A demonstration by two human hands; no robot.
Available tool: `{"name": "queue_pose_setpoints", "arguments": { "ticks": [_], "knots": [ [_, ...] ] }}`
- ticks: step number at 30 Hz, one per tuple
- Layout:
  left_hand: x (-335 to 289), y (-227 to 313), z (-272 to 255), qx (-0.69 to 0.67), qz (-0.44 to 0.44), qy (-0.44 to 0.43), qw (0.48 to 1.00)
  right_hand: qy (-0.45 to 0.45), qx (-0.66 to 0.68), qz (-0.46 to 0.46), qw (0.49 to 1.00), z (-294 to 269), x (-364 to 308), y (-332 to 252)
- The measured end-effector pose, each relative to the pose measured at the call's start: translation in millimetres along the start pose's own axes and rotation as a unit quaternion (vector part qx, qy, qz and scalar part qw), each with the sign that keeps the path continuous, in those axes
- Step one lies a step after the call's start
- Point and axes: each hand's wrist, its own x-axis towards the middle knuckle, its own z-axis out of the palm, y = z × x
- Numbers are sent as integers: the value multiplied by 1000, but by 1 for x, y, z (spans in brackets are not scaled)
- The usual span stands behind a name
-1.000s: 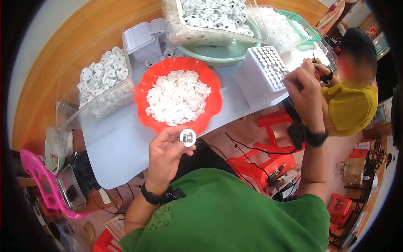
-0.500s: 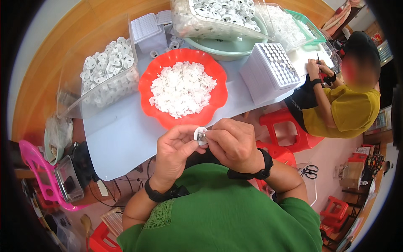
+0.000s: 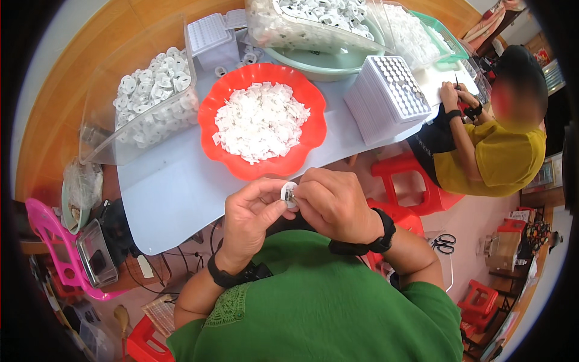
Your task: Assembling small plastic components by taking pieces from a red bowl and matching them together.
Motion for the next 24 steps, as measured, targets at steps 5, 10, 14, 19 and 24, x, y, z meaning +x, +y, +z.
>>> {"name": "queue_pose_setpoints", "arguments": {
  "ticks": [5, 10, 14, 19, 24],
  "knots": [
    [0, -4, 1, 14, -11, 7, 1000, -9, 10, 16, 1000, 1, -3, 2],
    [1, -3, 1, 26, -2, 18, 999, 22, -23, 19, 999, 4, -2, -4],
    [3, -3, 1, 37, -13, 11, 999, -14, 33, 39, 999, 1, -3, 4],
    [7, -2, 4, 45, 5, 8, 999, -17, 44, 45, 998, 1, -4, 3],
    [8, -1, 4, 63, -6, -4, 998, -14, 42, 60, 997, -4, -4, 2]
  ]
}}
